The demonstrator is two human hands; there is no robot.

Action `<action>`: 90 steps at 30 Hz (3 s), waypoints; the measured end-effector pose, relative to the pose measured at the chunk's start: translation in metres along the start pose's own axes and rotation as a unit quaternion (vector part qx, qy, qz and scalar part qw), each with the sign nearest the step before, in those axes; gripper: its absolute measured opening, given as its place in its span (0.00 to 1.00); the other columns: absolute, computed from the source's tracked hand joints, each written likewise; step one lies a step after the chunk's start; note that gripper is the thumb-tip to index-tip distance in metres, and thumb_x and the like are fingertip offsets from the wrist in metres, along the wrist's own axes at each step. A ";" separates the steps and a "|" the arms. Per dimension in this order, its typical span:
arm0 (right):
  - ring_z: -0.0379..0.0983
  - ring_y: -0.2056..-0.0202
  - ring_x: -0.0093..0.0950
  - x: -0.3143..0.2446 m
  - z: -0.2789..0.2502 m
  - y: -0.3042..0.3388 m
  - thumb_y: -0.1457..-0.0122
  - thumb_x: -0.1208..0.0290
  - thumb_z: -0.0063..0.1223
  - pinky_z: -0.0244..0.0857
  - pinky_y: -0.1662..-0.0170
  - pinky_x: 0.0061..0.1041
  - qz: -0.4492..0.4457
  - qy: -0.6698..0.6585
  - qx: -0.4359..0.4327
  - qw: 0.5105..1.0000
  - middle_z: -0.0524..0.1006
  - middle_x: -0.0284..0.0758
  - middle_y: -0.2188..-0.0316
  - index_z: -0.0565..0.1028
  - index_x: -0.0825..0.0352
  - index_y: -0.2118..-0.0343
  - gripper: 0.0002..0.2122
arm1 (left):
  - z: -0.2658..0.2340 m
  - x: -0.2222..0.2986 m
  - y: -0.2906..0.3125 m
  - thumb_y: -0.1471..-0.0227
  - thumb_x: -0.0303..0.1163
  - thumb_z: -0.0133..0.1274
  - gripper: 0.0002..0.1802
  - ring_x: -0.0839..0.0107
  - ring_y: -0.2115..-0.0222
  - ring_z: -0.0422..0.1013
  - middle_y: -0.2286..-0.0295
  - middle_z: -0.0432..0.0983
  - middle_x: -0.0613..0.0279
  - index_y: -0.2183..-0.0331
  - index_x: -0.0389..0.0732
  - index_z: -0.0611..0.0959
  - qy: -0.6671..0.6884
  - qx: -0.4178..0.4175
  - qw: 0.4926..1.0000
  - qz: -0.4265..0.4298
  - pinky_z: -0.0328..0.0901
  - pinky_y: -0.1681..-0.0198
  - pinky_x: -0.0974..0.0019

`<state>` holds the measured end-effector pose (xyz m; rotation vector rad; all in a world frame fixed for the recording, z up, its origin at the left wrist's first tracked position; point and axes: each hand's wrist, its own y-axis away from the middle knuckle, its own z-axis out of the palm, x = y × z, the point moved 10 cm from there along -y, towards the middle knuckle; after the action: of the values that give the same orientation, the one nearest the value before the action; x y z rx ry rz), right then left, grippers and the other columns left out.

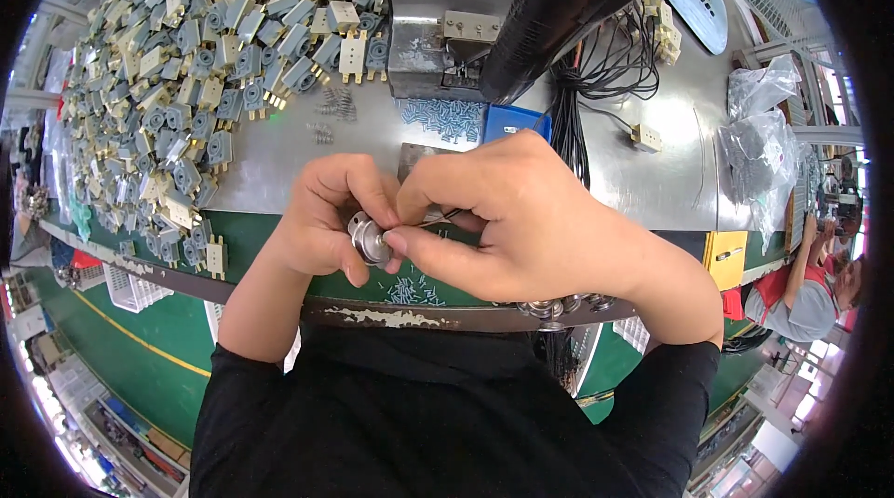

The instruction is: Assembling small electronic components by inserting them into a fixture and securing them with a pneumatic screwdriver.

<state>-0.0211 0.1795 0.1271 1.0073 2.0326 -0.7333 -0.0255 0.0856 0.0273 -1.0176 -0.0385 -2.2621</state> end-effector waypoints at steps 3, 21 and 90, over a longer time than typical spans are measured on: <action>0.68 0.85 0.26 0.000 0.001 0.001 0.50 0.77 0.70 0.56 0.80 0.25 -0.004 0.002 0.011 1.000 0.75 0.32 0.84 0.81 0.66 0.74 0.05 | -0.003 0.003 -0.002 0.60 0.23 0.79 0.23 0.70 0.64 0.79 0.65 0.82 0.58 0.64 0.35 0.81 -0.053 0.009 0.998 0.021 0.74 0.57 0.66; 0.77 0.82 0.33 -0.015 0.004 0.013 0.50 0.81 0.70 0.68 0.78 0.27 -0.092 0.163 0.107 0.977 0.79 0.36 0.80 0.79 0.69 0.69 0.08 | 0.016 0.059 0.012 0.65 0.25 0.81 0.21 0.71 0.75 0.78 0.75 0.82 0.55 0.72 0.36 0.82 -0.493 0.104 0.823 0.263 0.68 0.75 0.71; 0.81 0.69 0.25 0.037 0.004 0.023 0.35 0.76 0.58 0.71 0.64 0.24 0.095 -0.091 0.022 0.991 0.85 0.39 0.69 0.81 0.71 0.45 0.16 | 0.001 -0.011 -0.003 0.26 0.44 0.45 0.20 0.73 0.73 0.77 0.71 0.80 0.59 0.57 0.34 0.78 -0.136 0.066 0.986 -0.075 0.71 0.69 0.69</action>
<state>-0.0158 0.2034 0.0911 1.1010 1.7433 -0.7428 -0.0213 0.0939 0.0211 -1.2798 -0.3881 -2.2016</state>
